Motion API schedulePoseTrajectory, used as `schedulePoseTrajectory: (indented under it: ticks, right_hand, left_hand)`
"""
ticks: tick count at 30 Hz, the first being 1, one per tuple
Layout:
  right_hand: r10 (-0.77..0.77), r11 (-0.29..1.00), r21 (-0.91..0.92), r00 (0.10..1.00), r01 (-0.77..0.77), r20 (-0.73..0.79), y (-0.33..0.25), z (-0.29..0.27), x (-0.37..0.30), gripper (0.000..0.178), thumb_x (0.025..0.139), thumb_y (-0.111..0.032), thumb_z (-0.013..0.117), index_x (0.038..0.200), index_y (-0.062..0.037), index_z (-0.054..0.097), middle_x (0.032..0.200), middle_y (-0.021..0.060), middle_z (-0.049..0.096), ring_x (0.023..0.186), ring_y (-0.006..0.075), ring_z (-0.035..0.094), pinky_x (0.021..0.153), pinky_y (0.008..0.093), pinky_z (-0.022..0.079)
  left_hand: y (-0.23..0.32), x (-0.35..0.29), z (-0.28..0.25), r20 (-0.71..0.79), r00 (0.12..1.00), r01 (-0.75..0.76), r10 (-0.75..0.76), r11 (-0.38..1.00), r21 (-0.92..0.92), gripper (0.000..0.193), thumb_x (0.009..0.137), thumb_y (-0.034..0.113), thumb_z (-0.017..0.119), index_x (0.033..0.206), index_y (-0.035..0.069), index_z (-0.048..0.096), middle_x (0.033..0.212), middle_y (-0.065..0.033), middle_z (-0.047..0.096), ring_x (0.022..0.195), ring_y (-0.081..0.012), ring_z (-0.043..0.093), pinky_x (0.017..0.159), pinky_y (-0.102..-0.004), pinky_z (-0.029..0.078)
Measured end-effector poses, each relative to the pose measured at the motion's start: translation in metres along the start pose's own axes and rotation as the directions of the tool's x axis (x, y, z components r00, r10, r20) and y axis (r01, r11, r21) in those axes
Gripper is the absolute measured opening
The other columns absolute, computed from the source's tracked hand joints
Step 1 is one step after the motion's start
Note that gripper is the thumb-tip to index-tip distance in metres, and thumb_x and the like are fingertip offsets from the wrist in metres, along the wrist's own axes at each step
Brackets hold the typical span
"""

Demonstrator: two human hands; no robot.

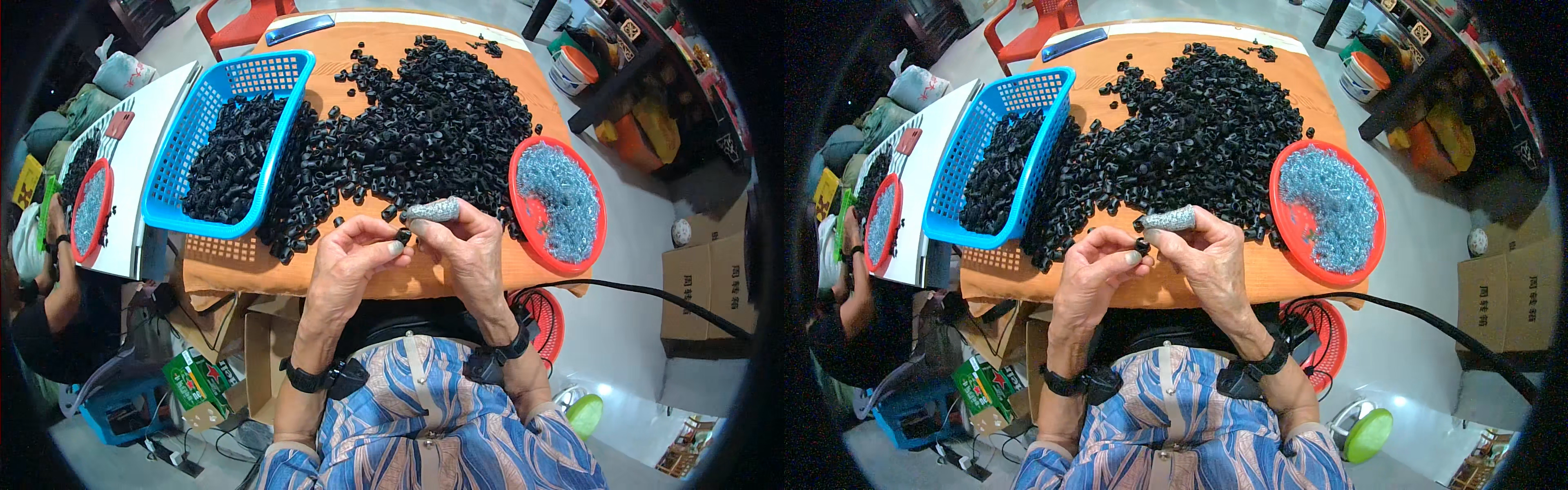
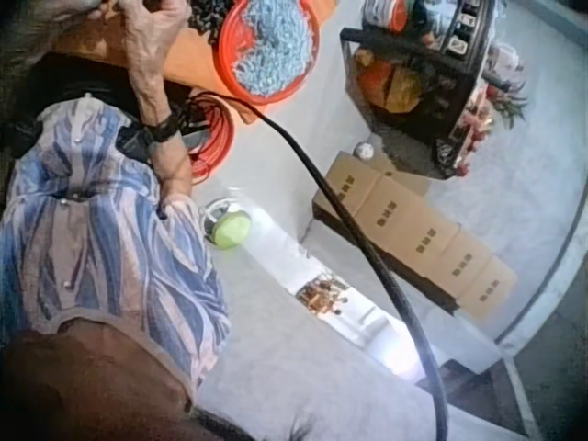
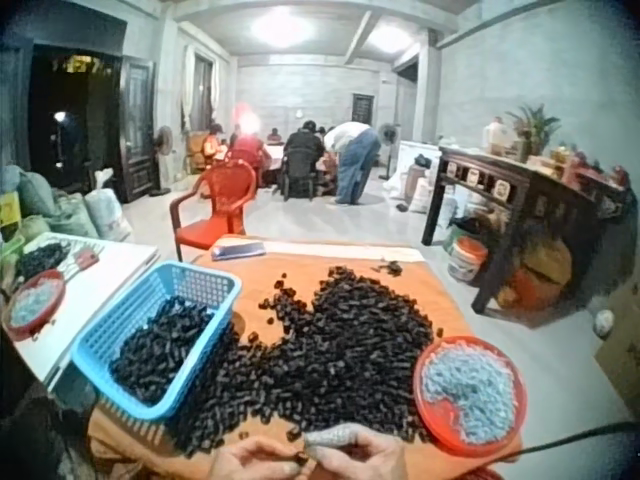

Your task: Assembling small black plastic components with blue plastic parts at a table.

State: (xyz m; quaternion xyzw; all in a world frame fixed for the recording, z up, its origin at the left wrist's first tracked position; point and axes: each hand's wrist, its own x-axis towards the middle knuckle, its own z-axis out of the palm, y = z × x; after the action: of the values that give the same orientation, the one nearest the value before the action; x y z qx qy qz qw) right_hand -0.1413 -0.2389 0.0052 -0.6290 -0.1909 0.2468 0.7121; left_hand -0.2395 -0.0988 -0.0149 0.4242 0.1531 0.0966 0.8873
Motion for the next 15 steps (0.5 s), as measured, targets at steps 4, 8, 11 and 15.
schedulePoseTrajectory:
  ticks: [4,8,11,15]
  right_hand:
    - [-0.034,0.999,0.022,0.999,0.035,-0.026,-0.001,0.006,-0.002,0.012,0.083,-0.006,0.069,0.094,-0.0026,0.069,0.08,-0.0003,0.067,0.069,0.0031,0.059,0.061,0.0179,0.047]
    - [-0.083,0.997,-0.007,0.995,0.082,-0.049,-0.004,0.01,-0.004,0.01,0.083,-0.004,0.067,0.093,-0.0009,0.068,0.082,0.0004,0.067,0.075,0.0054,0.061,0.067,0.0191,0.05]
    - [-0.116,0.992,-0.041,0.993,0.115,-0.024,-0.005,0.011,-0.005,0.009,0.083,-0.003,0.066,0.091,0.0018,0.066,0.085,0.0018,0.067,0.075,0.0052,0.061,0.065,0.0201,0.05]
    - [-0.214,0.947,-0.238,0.976,0.215,0.029,-0.007,0.007,-0.004,0.008,0.082,-0.002,0.065,0.089,0.0038,0.065,0.086,0.0045,0.065,0.073,0.007,0.061,0.062,0.0214,0.05]
  left_hand:
    - [-0.002,0.0,0.0,0.022,1.0,0.001,-0.001,1.0,-0.009,0.017,0.083,-0.002,0.063,0.1,-0.002,0.06,0.09,-0.014,0.067,0.082,-0.0197,0.067,0.077,-0.0284,0.056]
    - [-0.003,0.0,0.001,0.03,1.0,-0.008,0.008,1.0,-0.002,0.016,0.083,-0.002,0.063,0.099,-0.003,0.06,0.09,-0.0146,0.067,0.082,-0.0197,0.067,0.077,-0.0287,0.056]
    - [-0.004,0.0,-0.001,0.02,0.999,-0.043,0.043,0.999,0.011,0.016,0.083,-0.002,0.063,0.099,-0.003,0.06,0.09,-0.0144,0.067,0.081,-0.0194,0.067,0.077,-0.0287,0.056]
    - [-0.002,-0.001,0.0,0.005,0.999,-0.046,0.046,0.999,0.013,0.016,0.083,0.0,0.066,0.097,-0.003,0.06,0.09,-0.0128,0.068,0.08,-0.0168,0.068,0.076,-0.0256,0.055]
